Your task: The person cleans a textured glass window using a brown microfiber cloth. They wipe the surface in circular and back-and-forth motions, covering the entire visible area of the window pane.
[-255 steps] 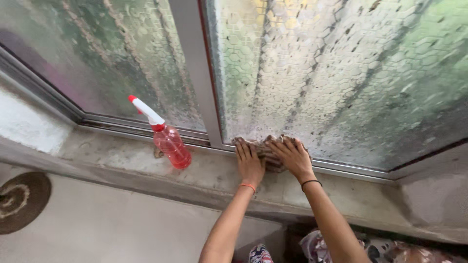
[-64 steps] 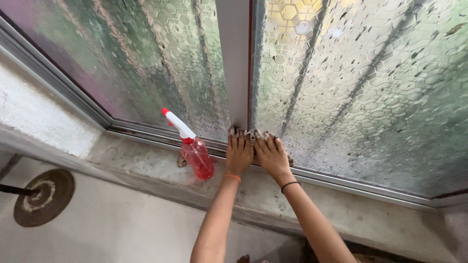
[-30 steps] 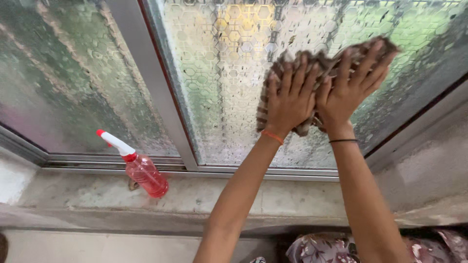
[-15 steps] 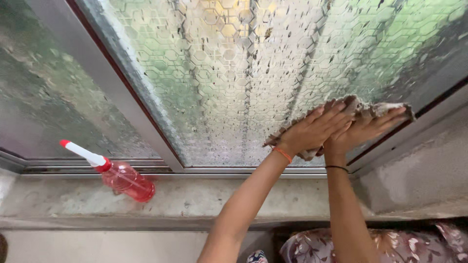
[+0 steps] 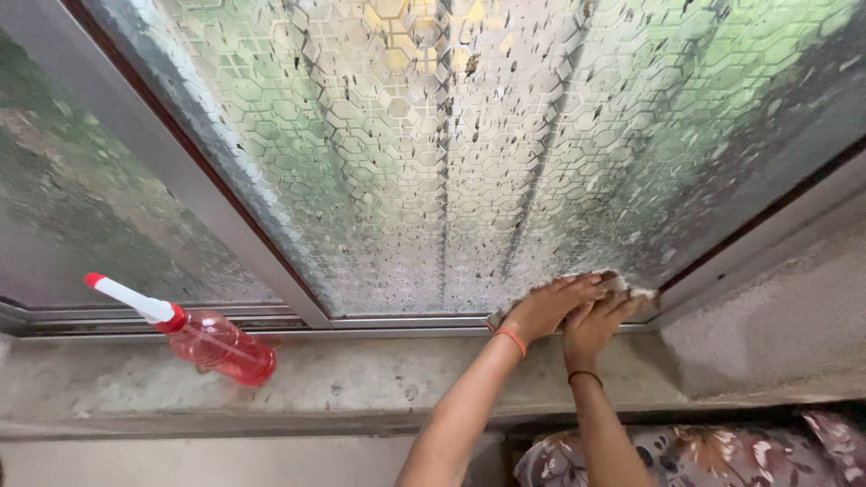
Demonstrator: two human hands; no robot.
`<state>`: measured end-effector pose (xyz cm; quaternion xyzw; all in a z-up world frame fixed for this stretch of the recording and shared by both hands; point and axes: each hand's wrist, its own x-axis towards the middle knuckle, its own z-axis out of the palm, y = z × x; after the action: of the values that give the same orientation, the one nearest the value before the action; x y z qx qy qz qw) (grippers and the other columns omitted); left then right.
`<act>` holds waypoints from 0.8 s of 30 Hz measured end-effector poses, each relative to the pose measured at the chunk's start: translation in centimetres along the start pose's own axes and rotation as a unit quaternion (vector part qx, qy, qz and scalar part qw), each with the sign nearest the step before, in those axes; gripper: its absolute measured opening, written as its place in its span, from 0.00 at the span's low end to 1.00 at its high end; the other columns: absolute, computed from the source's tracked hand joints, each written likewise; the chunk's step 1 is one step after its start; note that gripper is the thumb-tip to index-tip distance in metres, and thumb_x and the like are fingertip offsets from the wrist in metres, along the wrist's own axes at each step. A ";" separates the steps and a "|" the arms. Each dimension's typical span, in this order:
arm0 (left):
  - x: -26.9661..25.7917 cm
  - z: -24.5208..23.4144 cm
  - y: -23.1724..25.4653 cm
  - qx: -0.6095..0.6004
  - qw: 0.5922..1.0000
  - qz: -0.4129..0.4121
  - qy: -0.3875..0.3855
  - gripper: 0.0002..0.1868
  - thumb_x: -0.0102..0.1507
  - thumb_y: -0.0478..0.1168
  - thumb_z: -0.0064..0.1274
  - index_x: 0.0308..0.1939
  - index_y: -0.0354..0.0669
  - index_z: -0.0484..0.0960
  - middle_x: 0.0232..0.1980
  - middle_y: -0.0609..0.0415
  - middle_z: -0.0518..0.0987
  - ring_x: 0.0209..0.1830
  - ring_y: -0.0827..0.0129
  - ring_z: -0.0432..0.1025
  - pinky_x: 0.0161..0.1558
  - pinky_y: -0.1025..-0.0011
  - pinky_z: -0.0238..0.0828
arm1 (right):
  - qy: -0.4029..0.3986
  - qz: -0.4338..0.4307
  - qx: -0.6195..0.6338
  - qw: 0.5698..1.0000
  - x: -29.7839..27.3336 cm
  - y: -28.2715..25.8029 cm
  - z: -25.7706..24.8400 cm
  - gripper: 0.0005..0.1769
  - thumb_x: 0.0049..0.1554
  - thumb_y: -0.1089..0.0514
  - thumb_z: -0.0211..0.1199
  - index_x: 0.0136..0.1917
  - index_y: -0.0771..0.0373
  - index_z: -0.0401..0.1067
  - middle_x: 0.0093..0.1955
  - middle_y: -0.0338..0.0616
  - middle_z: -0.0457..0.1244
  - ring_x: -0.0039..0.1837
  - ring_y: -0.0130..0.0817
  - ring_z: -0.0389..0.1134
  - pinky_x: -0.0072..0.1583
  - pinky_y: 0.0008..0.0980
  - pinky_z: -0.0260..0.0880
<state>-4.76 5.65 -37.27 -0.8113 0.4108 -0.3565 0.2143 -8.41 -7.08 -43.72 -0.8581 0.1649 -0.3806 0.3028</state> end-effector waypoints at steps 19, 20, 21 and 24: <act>4.5 -6.9 -9.1 -0.042 0.992 -0.033 0.116 0.31 0.76 0.52 0.34 0.84 0.58 0.52 0.87 0.63 0.48 0.88 0.66 0.37 0.83 0.55 0.19 | 0.161 -0.092 0.010 0.983 10.1 -7.6 -2.1 0.48 0.72 0.30 0.29 0.87 0.64 0.19 0.88 0.62 0.18 0.89 0.63 0.20 0.85 0.62 0.22; 4.7 -7.8 -10.7 -0.034 0.988 -0.058 0.137 0.31 0.76 0.52 0.34 0.85 0.59 0.52 0.87 0.63 0.48 0.88 0.67 0.38 0.84 0.55 0.19 | 0.184 -0.114 0.007 0.976 12.2 -8.9 -3.0 0.47 0.72 0.28 0.28 0.87 0.60 0.20 0.88 0.58 0.18 0.89 0.59 0.20 0.85 0.62 0.23; 5.4 -9.1 -11.8 -0.030 0.983 -0.081 0.161 0.31 0.77 0.52 0.34 0.85 0.60 0.53 0.88 0.63 0.48 0.88 0.67 0.39 0.84 0.55 0.19 | 0.209 -0.135 0.000 0.969 14.4 -10.0 -4.6 0.47 0.71 0.27 0.28 0.88 0.55 0.20 0.88 0.54 0.19 0.89 0.55 0.21 0.84 0.62 0.24; 7.4 -12.4 -16.6 -0.027 0.973 -0.100 0.208 0.30 0.79 0.51 0.34 0.86 0.56 0.54 0.87 0.59 0.50 0.88 0.63 0.42 0.84 0.53 0.22 | 0.239 -0.189 -0.021 0.952 18.9 -14.2 -8.1 0.42 0.70 0.28 0.24 0.89 0.42 0.22 0.89 0.45 0.21 0.89 0.50 0.22 0.84 0.61 0.24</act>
<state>-2.56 8.35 -15.54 -0.7617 0.3729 -0.5259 0.0650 -1.35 -9.10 -19.82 -0.7633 0.0750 -0.6216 0.1592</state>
